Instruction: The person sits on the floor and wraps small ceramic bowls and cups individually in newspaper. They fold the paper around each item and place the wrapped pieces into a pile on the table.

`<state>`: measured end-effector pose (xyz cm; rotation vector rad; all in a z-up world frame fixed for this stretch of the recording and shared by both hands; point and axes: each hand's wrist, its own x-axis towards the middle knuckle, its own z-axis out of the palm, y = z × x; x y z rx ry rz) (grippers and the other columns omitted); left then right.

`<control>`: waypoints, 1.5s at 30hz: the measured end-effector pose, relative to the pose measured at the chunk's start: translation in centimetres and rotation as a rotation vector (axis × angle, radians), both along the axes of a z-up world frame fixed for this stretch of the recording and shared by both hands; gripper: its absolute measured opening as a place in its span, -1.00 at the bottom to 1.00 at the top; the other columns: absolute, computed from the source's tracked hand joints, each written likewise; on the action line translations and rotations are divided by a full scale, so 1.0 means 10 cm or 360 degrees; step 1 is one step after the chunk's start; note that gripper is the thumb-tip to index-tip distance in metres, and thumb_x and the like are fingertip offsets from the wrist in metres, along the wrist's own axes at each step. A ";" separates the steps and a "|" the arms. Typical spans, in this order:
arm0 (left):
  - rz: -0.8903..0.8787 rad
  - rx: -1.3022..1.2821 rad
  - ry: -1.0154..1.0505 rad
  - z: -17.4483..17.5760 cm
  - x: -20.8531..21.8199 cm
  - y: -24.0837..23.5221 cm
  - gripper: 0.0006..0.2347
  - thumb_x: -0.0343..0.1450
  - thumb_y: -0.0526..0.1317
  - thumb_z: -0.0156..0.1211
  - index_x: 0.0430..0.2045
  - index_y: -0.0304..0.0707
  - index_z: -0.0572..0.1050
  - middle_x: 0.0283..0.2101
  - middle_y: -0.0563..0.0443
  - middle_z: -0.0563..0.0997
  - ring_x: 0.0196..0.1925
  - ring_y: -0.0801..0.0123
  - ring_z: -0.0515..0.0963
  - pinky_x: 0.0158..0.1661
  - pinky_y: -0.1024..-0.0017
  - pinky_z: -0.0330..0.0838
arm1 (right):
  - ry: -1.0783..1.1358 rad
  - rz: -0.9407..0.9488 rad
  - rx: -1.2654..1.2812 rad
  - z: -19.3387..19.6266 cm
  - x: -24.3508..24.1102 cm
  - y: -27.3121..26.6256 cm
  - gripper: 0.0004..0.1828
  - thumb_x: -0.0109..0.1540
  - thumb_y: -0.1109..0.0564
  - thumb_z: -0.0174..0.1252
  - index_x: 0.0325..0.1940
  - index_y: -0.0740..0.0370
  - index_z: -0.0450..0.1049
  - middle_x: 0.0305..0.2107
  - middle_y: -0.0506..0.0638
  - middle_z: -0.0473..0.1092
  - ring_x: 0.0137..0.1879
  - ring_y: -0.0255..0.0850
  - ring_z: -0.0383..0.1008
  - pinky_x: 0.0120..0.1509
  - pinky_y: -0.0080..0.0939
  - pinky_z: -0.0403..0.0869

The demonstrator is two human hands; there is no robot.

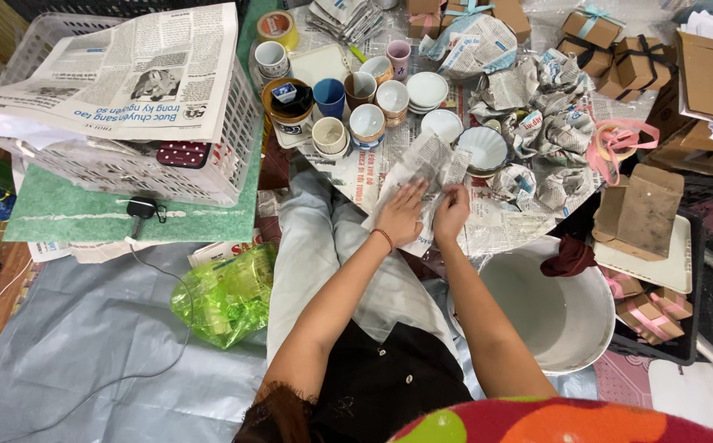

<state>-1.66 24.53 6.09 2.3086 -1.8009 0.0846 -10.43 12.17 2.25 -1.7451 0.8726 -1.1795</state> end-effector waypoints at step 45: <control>0.0695 0.0199 0.0635 -0.25 0.44 0.09 -0.35 0.45 0.22 -0.02 0.47 0.05 0.16 0.61 0.03 -0.04 0.65 0.08 -0.15 0.47 -0.19 -0.23 | 0.1005 0.0856 -0.1008 0.67 1.67 0.00 -0.70 0.28 0.23 0.13 0.11 0.18 0.46 0.07 0.07 0.39 0.20 0.11 0.43 0.14 0.09 0.48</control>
